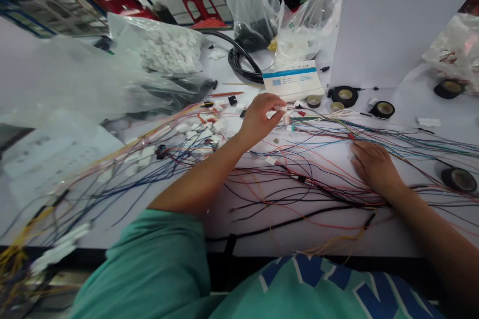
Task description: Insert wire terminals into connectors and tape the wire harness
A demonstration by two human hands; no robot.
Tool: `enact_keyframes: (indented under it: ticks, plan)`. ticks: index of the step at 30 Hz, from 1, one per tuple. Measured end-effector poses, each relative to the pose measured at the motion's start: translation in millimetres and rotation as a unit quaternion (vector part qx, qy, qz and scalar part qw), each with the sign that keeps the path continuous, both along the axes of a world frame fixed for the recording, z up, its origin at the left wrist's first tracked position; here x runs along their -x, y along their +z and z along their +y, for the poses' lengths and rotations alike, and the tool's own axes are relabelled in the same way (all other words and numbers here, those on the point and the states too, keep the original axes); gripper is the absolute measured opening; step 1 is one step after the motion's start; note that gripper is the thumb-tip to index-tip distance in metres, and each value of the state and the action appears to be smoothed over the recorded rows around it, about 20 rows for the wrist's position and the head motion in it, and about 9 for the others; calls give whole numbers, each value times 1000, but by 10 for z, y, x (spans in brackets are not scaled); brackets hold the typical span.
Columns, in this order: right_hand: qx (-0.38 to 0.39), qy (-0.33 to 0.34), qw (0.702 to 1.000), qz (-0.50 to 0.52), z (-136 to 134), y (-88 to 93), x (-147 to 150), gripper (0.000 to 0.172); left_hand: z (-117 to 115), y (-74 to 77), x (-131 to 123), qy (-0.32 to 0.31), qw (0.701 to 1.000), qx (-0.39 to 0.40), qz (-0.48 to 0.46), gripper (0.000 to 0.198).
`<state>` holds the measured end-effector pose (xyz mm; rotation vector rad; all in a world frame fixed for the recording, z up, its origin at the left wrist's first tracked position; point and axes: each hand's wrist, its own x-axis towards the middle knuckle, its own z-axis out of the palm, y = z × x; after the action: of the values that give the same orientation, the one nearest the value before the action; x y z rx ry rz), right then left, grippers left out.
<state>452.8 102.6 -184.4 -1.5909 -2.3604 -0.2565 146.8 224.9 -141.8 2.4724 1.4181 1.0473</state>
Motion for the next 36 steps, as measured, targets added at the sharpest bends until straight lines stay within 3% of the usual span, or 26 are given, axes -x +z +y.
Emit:
enact_keyframes:
  ticks: [5, 10, 13, 15, 17, 18, 22, 27, 31, 33, 36]
  plan:
    - [-16, 25, 999, 15, -6, 7, -13, 34, 200, 66, -155, 4, 1000, 18, -6, 13]
    - [-43, 73, 994, 65, -28, 36, -30, 28, 47, 146, -77, -13, 997, 70, -28, 14]
    - [-46, 82, 992, 87, -37, 60, -21, 27, -63, 231, 92, -48, 981, 189, 4, 17]
    - [-41, 78, 991, 98, -41, 74, -10, 27, -70, 251, 169, -87, 945, 308, 71, 19]
    - [-37, 72, 991, 105, -44, 82, 0, 27, -37, 230, 165, -72, 923, 358, 119, 21]
    - [-37, 73, 991, 107, -45, 85, 4, 27, -12, 211, 128, -42, 928, 348, 129, 23]
    - [-55, 79, 990, 105, -49, 90, 8, 27, 88, 170, -158, 61, 942, 272, 190, 31]
    - [-52, 60, 989, 126, -62, 90, 17, 26, 131, 360, -480, 112, 895, 261, 345, 29]
    - [-43, 8, 987, 154, -33, 83, -7, 27, 100, 520, -851, 73, 911, 196, 356, 36]
    - [-27, -21, 987, 158, -8, 84, -44, 29, 88, 521, -1130, 25, 917, 201, 345, 44]
    - [1, -41, 987, 156, 13, 108, -107, 28, 91, 447, -1532, -9, 900, 227, 371, 51]
